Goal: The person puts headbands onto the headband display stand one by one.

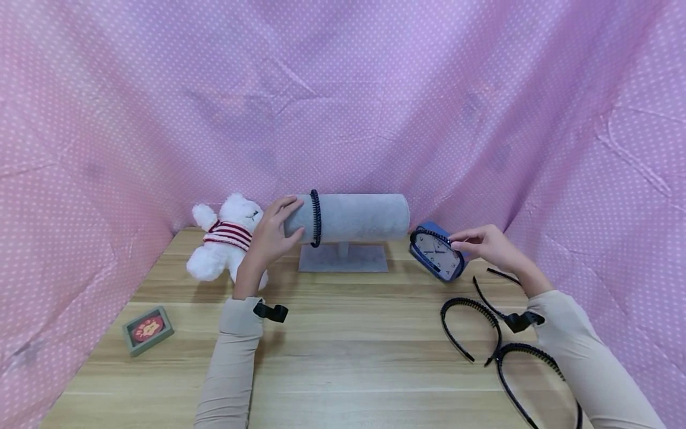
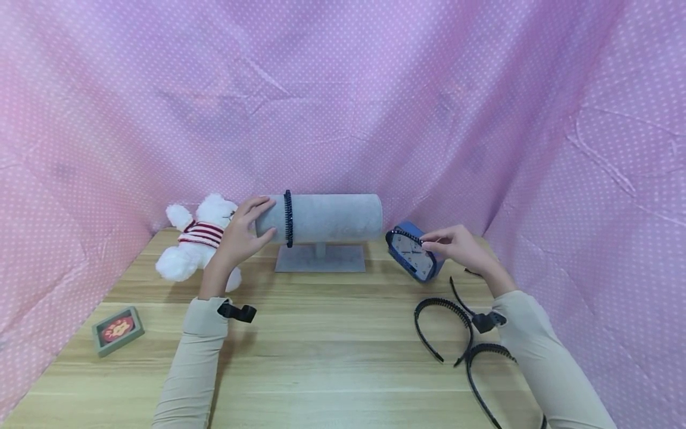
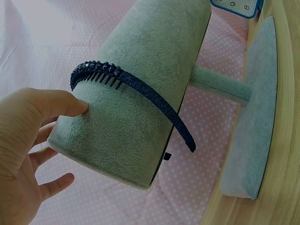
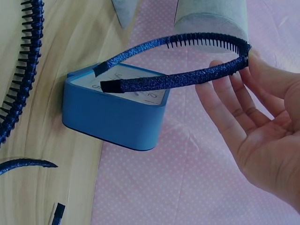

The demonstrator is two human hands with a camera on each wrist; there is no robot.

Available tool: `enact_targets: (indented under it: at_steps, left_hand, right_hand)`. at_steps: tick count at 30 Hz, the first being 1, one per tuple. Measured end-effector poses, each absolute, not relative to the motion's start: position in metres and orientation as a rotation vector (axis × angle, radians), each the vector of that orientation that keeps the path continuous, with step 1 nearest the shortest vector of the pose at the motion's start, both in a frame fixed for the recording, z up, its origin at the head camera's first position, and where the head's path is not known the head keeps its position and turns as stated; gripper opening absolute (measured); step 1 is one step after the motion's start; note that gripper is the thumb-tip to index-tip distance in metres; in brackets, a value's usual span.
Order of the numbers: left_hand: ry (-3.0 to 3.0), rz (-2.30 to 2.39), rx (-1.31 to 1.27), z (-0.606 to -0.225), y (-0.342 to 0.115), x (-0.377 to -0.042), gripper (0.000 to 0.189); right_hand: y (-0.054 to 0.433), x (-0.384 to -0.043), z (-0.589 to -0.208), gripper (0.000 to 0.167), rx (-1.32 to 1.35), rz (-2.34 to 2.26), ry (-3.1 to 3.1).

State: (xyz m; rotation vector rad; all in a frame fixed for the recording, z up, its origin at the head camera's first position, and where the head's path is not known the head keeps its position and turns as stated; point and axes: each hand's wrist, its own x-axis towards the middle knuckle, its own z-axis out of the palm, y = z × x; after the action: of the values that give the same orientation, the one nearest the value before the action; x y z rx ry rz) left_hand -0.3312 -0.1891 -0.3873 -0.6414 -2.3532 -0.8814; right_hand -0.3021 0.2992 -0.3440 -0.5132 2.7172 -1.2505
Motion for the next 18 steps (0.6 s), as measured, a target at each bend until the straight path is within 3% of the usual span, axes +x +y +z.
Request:
enact_targets:
  at_steps: [18]
  left_hand:
    - [-2.385, -0.900, -0.615, -0.386, -0.188, -0.328, 0.062]
  right_hand:
    - [0.263, -0.319, -0.346, 0.043, -0.420, -1.645, 2.779]
